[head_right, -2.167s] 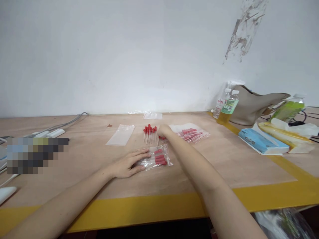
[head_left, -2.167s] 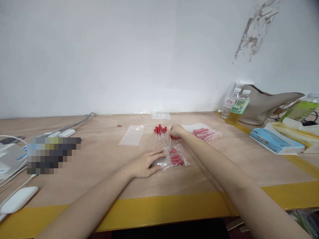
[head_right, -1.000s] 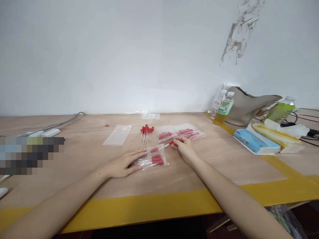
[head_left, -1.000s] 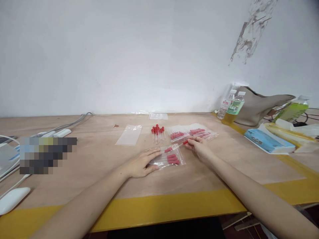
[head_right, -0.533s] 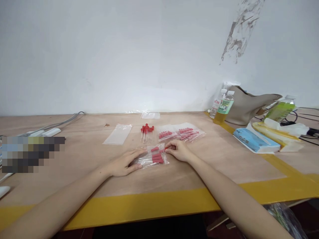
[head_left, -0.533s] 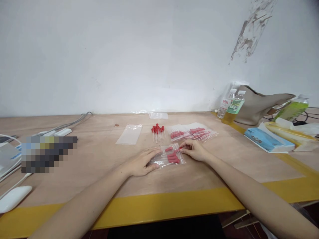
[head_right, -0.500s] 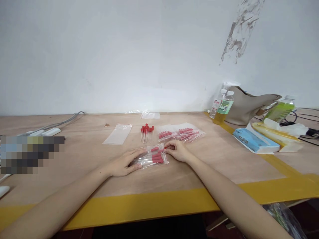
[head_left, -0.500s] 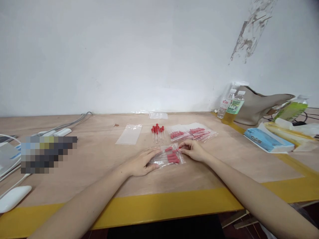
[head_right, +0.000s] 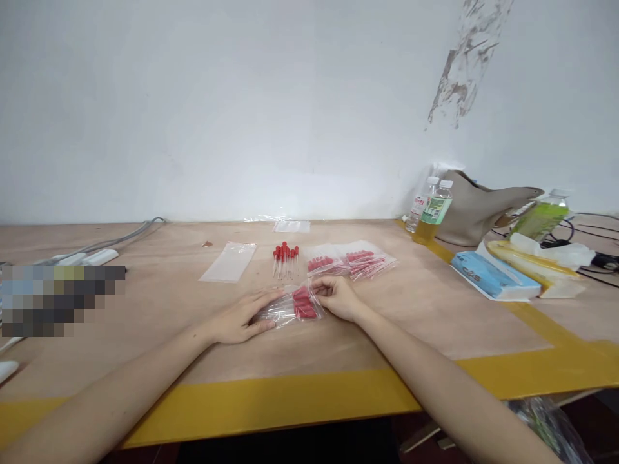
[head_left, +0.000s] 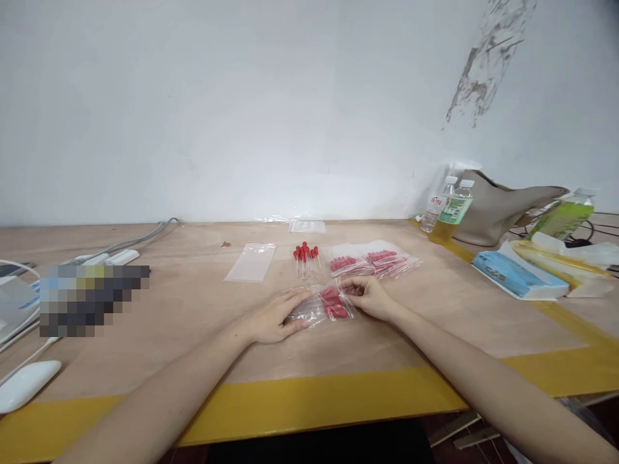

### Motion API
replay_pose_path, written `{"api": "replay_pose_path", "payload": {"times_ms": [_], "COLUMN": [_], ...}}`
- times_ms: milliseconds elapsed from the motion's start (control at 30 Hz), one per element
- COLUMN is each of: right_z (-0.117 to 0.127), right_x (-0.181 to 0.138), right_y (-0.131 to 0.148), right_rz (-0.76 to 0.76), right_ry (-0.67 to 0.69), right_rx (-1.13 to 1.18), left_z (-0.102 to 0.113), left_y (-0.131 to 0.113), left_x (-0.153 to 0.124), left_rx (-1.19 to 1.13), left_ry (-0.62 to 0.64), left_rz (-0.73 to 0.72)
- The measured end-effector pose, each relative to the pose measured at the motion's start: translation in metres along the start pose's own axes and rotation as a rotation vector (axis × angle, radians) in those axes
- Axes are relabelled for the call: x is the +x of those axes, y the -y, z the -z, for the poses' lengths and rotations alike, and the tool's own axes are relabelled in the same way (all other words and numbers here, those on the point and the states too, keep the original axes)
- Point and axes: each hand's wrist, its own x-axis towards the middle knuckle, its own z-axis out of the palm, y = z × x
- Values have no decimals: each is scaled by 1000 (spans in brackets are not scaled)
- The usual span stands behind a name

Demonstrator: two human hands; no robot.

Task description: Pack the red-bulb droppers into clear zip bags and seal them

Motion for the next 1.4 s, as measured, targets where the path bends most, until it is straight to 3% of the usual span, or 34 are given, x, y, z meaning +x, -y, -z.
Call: {"api": "replay_pose_path", "payload": {"times_ms": [100, 267, 333, 600, 800, 1000, 1200, 1267, 1400], "right_z": [1, 7, 7, 3, 10, 4, 4, 13, 37], "right_x": [0, 4, 4, 0, 6, 4, 2, 2, 10], "right_y": [-1, -12, -12, -4, -10, -7, 3, 5, 8], "right_rz": [31, 129, 142, 190, 44, -29, -44, -59, -21], "right_ry": [25, -100, -149, -50, -180, -127, -26, -68, -344], "right_rx": [-47, -523, -607, -519, -576, -412, 16, 124, 253], "left_z": [-1, -2, -3, -2, -3, -2, 0, 3, 13], "left_y": [1, 3, 3, 3, 4, 4, 6, 16, 51], "left_x": [0, -1, -1, -1, 0, 0, 1, 2, -1], "left_rx": [-3, 2, 9, -2, 6, 9, -22, 35, 244], "left_ry": [-8, -12, -12, -16, -4, 16, -53, -130, -277], "left_rz": [-5, -2, -2, -2, -2, -1, -10, 66, 366]}}
